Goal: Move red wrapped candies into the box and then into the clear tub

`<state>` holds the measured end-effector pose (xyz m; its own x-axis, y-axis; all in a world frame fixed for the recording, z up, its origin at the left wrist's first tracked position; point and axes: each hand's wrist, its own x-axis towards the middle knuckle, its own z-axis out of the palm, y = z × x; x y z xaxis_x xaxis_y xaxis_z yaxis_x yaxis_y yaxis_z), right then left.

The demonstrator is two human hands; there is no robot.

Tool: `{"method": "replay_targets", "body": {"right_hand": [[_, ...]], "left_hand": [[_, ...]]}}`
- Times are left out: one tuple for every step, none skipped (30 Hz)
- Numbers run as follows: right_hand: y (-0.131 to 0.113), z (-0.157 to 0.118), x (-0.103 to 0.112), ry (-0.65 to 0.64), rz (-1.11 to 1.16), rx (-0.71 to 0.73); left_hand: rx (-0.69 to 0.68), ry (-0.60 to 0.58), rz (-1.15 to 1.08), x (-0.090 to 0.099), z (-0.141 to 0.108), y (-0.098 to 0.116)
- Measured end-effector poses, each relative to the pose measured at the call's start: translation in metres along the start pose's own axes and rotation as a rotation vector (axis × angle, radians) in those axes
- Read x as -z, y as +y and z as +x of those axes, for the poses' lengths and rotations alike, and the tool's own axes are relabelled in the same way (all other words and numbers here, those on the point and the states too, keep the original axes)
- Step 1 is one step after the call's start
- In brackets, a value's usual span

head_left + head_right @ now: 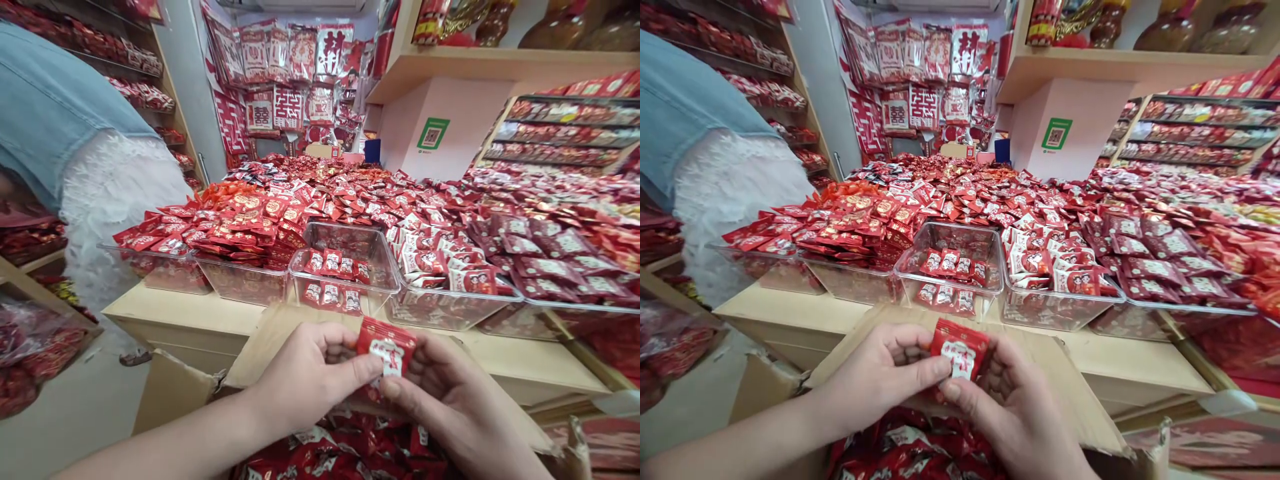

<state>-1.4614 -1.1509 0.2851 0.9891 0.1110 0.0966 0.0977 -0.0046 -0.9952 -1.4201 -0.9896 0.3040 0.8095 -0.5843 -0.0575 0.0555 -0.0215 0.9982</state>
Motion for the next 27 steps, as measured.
{"method": "replay_targets", "body": {"right_hand": [[0.001, 0.005, 0.000, -0.030, 0.062, -0.016], [0.001, 0.009, 0.001, -0.046, 0.103, -0.025], [0.002, 0.013, 0.001, -0.058, 0.122, -0.027], [0.002, 0.016, 0.002, -0.056, 0.126, -0.019], [0.001, 0.019, 0.003, -0.041, 0.120, -0.001], [-0.001, 0.022, 0.004, -0.021, 0.103, 0.025], [-0.004, 0.025, 0.005, -0.003, 0.074, 0.056], [-0.008, 0.029, 0.007, 0.014, 0.037, 0.090], [-0.013, 0.034, 0.009, 0.032, -0.004, 0.122], [-0.019, 0.040, 0.011, 0.055, -0.043, 0.154], [-0.026, 0.047, 0.015, 0.081, -0.081, 0.182], [-0.032, 0.056, 0.019, 0.118, -0.117, 0.205], [-0.038, 0.065, 0.024, 0.162, -0.158, 0.223], [-0.042, 0.075, 0.029, 0.203, -0.215, 0.230], [-0.046, 0.085, 0.035, 0.238, -0.293, 0.226], [-0.048, 0.096, 0.041, 0.265, -0.394, 0.213], [-0.049, 0.105, 0.046, 0.283, -0.513, 0.197], [-0.049, 0.115, 0.051, 0.293, -0.643, 0.180], [-0.048, 0.124, 0.054, 0.292, -0.781, 0.161], [-0.047, 0.132, 0.055, 0.275, -0.914, 0.138], [-0.045, 0.140, 0.055, 0.240, -1.039, 0.106], [-0.044, 0.147, 0.053, 0.186, -1.157, 0.063], [-0.042, 0.154, 0.049, 0.119, -1.274, 0.016], [-0.041, 0.161, 0.044, 0.047, -1.382, -0.028], [-0.039, 0.167, 0.039, -0.022, -1.475, -0.062], [-0.036, 0.173, 0.033, -0.077, -1.553, -0.085], [-0.034, 0.180, 0.027, -0.119, -1.611, -0.097]], "left_hand": [[-0.021, 0.024, -0.013, 0.001, 0.004, -0.001], [-0.036, 0.045, -0.026, 0.001, 0.008, -0.002], [-0.042, 0.068, -0.047, 0.002, 0.011, -0.002], [-0.041, 0.093, -0.074, 0.001, 0.013, -0.002], [-0.028, 0.117, -0.112, 0.001, 0.016, -0.002], [-0.015, 0.132, -0.152, 0.000, 0.018, -0.001], [-0.015, 0.142, -0.182, -0.001, 0.022, 0.001], [-0.029, 0.149, -0.197, -0.001, 0.026, 0.004], [-0.055, 0.152, -0.195, -0.001, 0.031, 0.008], [-0.096, 0.159, -0.175, 0.000, 0.038, 0.014], [-0.143, 0.166, -0.137, 0.001, 0.046, 0.020], [-0.189, 0.170, -0.091, 0.004, 0.055, 0.026], [-0.225, 0.176, -0.047, 0.009, 0.065, 0.032], [-0.242, 0.166, -0.002, 0.014, 0.076, 0.037], [-0.249, 0.166, 0.069, 0.022, 0.087, 0.042], [-0.253, 0.177, 0.199, 0.030, 0.098, 0.046], [-0.249, 0.180, 0.385, 0.039, 0.109, 0.049], [-0.247, 0.169, 0.627, 0.048, 0.119, 0.050], [-0.231, 0.117, 0.866, 0.057, 0.128, 0.050], [-0.201, 0.059, 1.007, 0.064, 0.136, 0.049], [-0.166, -0.009, 1.108, 0.069, 0.143, 0.047], [-0.125, -0.077, 1.157, 0.072, 0.149, 0.044], [-0.084, -0.135, 1.173, 0.073, 0.155, 0.040], [-0.049, -0.192, 1.197, 0.072, 0.160, 0.036], [-0.020, -0.241, 1.214, 0.069, 0.164, 0.032], [-0.002, -0.275, 1.222, 0.066, 0.169, 0.028], [0.007, -0.299, 1.223, 0.062, 0.173, 0.024]]}}
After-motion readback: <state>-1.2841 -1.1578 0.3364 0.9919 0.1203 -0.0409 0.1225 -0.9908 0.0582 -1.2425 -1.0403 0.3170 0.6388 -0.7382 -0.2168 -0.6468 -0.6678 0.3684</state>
